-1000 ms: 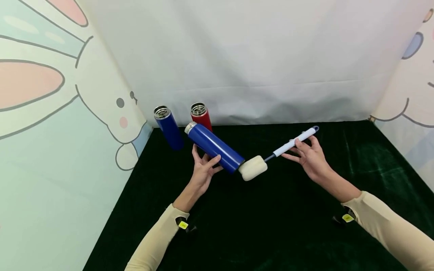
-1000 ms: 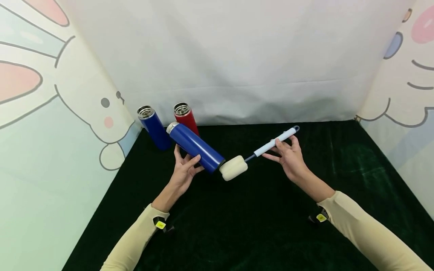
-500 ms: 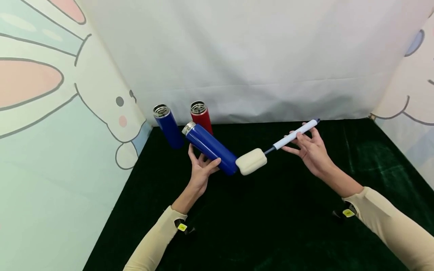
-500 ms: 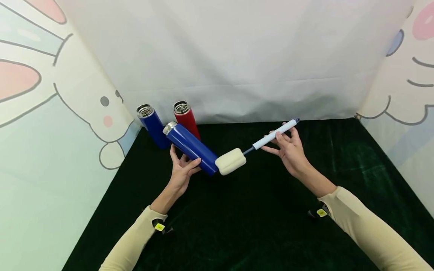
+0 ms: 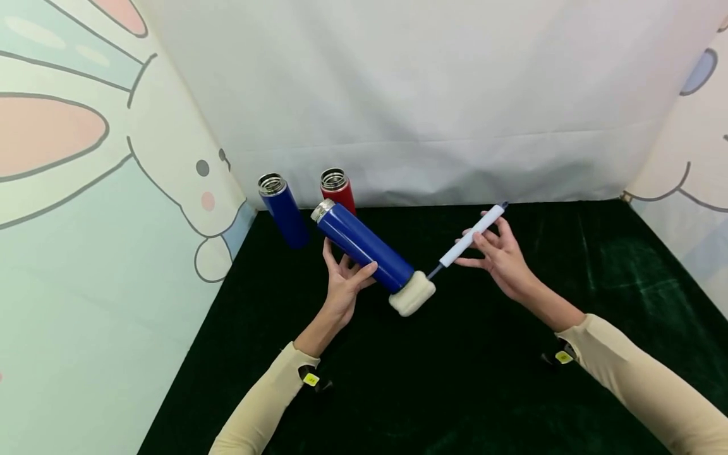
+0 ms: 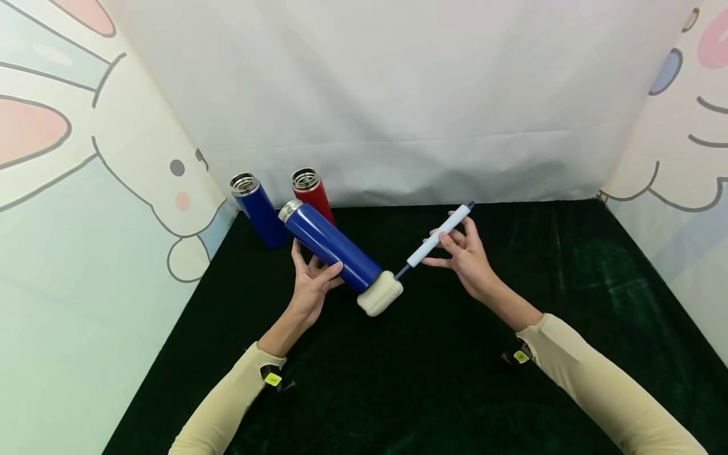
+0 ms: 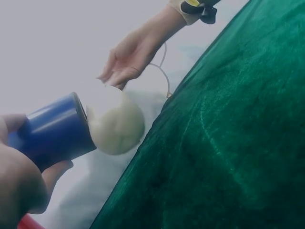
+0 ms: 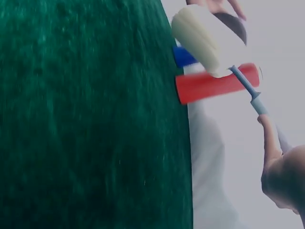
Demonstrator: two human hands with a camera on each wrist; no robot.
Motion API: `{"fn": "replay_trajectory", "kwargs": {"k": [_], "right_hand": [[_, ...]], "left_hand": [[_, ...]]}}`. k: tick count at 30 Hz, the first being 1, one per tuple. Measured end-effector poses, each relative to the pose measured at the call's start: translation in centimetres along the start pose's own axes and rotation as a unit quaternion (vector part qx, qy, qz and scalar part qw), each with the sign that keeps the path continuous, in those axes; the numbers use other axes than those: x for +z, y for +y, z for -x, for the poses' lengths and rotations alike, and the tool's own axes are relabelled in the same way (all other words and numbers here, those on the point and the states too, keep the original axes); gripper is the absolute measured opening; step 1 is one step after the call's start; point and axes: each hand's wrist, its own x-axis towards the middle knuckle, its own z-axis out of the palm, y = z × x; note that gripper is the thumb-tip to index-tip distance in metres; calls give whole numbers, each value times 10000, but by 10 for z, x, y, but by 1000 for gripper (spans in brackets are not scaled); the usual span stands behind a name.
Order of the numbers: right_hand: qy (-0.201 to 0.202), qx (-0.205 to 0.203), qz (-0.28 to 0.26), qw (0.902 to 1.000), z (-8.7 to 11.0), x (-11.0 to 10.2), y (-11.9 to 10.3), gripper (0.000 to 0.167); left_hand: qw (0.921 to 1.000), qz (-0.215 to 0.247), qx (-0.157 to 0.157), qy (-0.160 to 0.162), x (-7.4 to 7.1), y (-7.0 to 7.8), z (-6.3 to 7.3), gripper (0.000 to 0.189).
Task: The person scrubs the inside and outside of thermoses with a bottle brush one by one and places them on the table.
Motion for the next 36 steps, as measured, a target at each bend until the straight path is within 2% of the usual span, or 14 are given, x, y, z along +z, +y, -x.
{"fn": "replay_trajectory", "kwargs": {"k": [4,9,12,15,20,26,30,36], "right_hand": [[-302,-124,70,9994,-2,7,-4,43],[56,-413,-215,9989,-4,-4,-16,47],[319,-266,-444,9981,-1,-11,-16,48],[367,67,-506,9980,3,-12,-12,49],[251,393,-284,9985,7,-8,-5,49],[480,662,-551,9951,12,-17,-11,60],[700,827,-556,9926,15,-28,-14,62],[976,891,-689,9888,18,-46,-15,35]], "left_hand": [[9999,-106,52,-51,0,0,0,110],[9998,-189,113,8,-4,5,0,111],[9989,-416,206,-21,-3,7,0,113],[9959,-771,447,-177,0,6,0,116],[9866,-1230,998,-395,4,3,-4,117],[9727,-1733,1514,-315,1,5,-8,116],[9630,-2126,1619,-341,-3,7,-9,116],[9444,-2860,1600,-279,-7,6,-13,115]]}}
